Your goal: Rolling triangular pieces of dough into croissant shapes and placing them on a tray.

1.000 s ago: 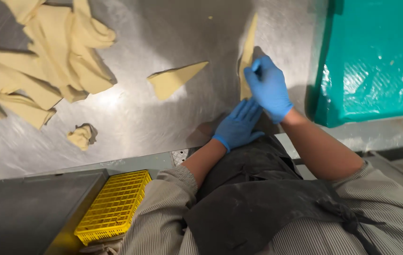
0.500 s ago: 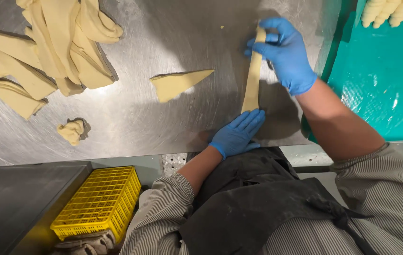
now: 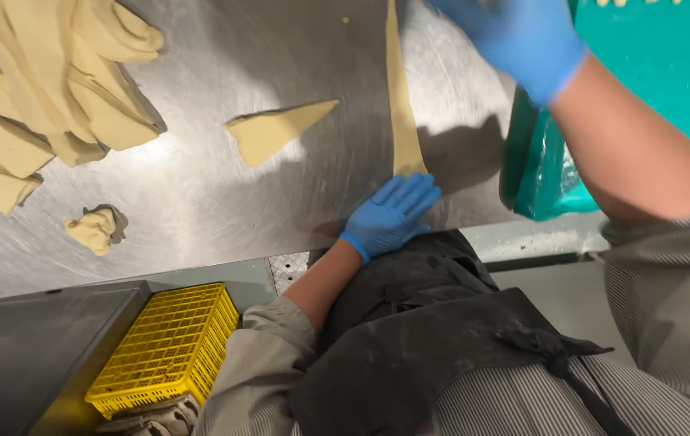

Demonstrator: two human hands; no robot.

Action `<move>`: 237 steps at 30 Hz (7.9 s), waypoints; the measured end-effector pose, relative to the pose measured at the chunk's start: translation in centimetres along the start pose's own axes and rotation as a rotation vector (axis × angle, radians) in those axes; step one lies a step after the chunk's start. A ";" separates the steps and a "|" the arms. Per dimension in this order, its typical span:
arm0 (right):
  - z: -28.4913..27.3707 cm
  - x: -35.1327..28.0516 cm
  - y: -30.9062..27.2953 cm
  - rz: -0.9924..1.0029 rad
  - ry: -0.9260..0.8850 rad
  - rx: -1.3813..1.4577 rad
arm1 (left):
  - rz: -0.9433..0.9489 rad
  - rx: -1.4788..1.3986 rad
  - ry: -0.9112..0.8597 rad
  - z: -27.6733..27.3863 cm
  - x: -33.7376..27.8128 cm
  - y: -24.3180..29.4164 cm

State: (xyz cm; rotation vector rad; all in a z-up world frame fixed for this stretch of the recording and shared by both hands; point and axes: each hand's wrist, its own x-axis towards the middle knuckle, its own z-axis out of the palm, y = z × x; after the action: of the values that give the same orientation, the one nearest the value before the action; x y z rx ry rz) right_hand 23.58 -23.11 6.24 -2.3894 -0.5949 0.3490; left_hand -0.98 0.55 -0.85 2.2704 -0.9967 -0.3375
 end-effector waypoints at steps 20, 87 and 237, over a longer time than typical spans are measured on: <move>11.2 -15.4 -3.8 -0.310 0.083 -0.205 | -0.320 0.075 0.151 -1.5 1.8 -2.7; -6.0 -21.8 -14.6 0.497 -0.048 1.457 | -0.561 -1.210 0.091 -17.8 4.1 11.1; -2.6 -15.6 -20.2 -0.011 0.277 0.548 | -0.599 -1.383 0.740 -16.4 3.2 12.0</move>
State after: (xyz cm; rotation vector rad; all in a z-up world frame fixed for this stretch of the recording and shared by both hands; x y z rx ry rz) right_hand 4.54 -18.23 22.75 -1.8608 -0.3294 0.1447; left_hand 1.88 -0.64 19.49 1.1151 0.3352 -0.2513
